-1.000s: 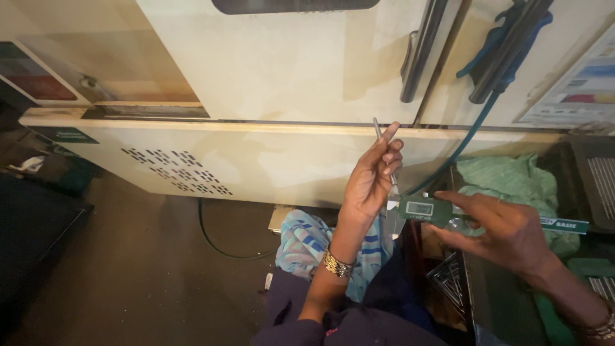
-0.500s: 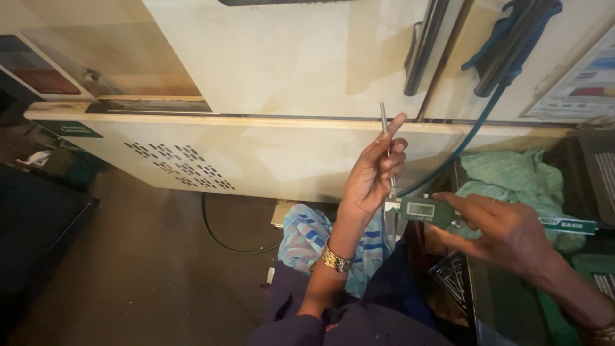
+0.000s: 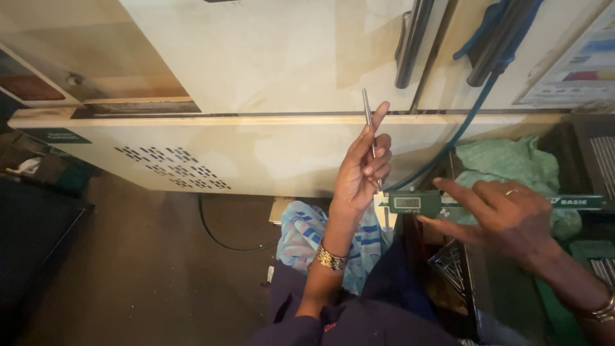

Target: The person opens a machine door, retrieves a metal rod, wipes it with a cloth, and measures it with a digital caliper. The person repeats this process for multiple rods, placing each measured rod into a tray.

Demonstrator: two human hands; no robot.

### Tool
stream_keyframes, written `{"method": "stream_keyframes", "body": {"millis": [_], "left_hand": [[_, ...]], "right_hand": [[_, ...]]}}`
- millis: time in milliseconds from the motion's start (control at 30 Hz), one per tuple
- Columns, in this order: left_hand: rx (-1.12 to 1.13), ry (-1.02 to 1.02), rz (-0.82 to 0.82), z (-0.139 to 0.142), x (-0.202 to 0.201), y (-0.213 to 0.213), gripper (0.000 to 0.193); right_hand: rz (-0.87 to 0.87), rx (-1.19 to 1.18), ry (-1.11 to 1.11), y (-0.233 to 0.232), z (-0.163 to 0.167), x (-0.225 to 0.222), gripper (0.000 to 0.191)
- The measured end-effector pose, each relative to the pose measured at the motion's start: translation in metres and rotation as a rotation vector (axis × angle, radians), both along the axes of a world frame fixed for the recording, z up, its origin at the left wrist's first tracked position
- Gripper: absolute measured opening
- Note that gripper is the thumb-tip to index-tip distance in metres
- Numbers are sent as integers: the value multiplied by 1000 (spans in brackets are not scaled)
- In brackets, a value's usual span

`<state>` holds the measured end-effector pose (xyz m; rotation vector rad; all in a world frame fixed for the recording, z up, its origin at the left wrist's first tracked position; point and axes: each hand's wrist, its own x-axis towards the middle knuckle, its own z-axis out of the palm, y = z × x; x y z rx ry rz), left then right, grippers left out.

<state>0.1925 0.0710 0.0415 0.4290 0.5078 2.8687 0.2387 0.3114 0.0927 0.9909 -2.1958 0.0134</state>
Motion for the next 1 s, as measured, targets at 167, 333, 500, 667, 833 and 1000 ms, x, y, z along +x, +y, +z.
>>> {"method": "stream_keyframes", "body": {"millis": [167, 333, 500, 667, 833, 1000], "left_hand": [[5, 19, -3, 3, 3, -1, 59], [8, 16, -10, 4, 3, -1, 60], [10, -1, -14, 3, 2, -1, 59], [10, -6, -17, 2, 2, 0, 59], [-40, -16, -1, 2, 2, -1, 60], [-70, -10, 2, 2, 3, -3, 62]], "right_hand": [[72, -12, -83, 0, -11, -6, 53], [98, -77, -117, 2, -23, -7, 62], [107, -85, -115, 4, -34, -10, 68], [99, -66, -165, 5, -41, -12, 73], [69, -72, -166, 5, -44, -10, 68], [61, -30, -114, 3, -41, -13, 62]]}}
